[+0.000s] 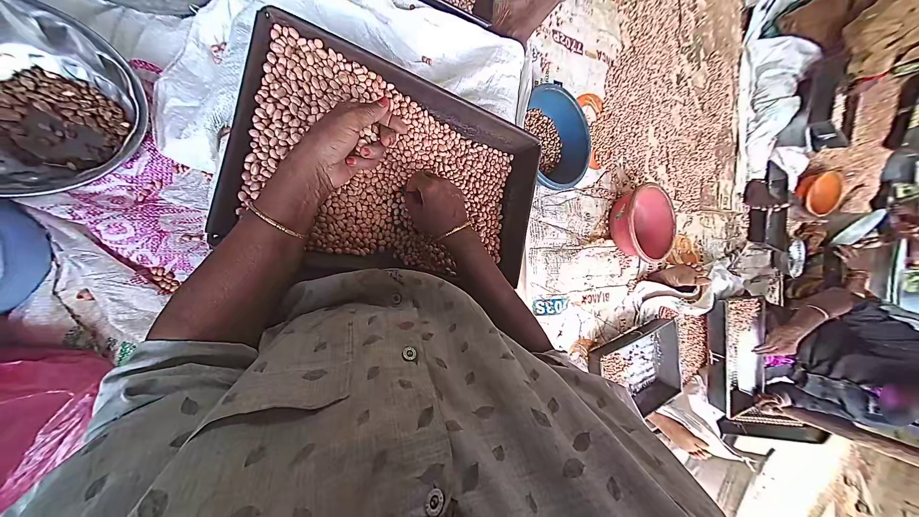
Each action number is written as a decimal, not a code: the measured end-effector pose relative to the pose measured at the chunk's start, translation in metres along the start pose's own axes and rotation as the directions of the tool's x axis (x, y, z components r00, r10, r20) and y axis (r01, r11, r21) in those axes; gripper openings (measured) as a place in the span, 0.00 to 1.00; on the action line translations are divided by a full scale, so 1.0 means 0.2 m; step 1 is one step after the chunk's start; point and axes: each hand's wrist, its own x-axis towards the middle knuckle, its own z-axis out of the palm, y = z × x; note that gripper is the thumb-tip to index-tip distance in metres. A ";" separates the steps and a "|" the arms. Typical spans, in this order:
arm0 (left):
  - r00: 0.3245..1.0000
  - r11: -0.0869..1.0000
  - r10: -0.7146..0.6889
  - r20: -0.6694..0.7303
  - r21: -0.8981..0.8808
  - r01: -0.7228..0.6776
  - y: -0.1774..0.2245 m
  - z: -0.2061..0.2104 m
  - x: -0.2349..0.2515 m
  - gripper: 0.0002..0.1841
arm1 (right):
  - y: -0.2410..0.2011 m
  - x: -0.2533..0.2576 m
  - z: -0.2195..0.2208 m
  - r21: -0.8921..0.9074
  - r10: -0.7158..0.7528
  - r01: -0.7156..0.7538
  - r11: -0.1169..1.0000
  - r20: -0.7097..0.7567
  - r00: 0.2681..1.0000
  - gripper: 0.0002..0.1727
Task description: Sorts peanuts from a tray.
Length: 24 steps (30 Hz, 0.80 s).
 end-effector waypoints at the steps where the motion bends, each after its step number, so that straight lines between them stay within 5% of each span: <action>1: 1.000 1.000 0.000 0.008 0.012 0.000 0.00 0.00 0.00 0.23 | 0.00 0.00 0.01 -0.018 -0.032 0.032 0.999 -0.022 0.999 0.12; 9: 1.000 0.997 -0.002 0.017 0.073 0.001 0.00 0.01 -0.01 0.24 | -0.04 -0.03 0.02 -0.097 0.009 -0.010 0.995 -0.010 1.000 0.11; 12: 0.998 0.977 -0.058 0.020 0.205 0.052 -0.01 0.02 -0.01 0.28 | 0.04 -0.03 -0.02 0.259 -0.032 0.100 0.961 -0.254 0.967 0.09; 16: 0.979 0.934 -0.202 -0.003 0.300 0.193 -0.02 0.05 -0.03 0.26 | -0.02 -0.09 -0.11 0.729 -0.049 0.271 0.628 -0.311 0.949 0.13; 19: 0.985 0.980 -0.171 0.028 0.107 0.167 -0.02 0.04 0.00 0.21 | 0.00 -0.10 -0.03 0.607 -0.119 0.279 0.744 -0.290 0.950 0.06; 22: 0.998 0.991 -0.050 0.025 -0.120 0.053 0.00 -0.02 -0.01 0.19 | -0.03 -0.13 0.09 0.296 -0.294 0.309 0.904 -0.096 0.951 0.08; 24: 1.000 0.976 0.000 -0.007 -0.216 -0.001 0.02 -0.03 -0.01 0.18 | -0.10 -0.16 0.09 0.095 -0.277 0.272 0.958 0.038 0.960 0.08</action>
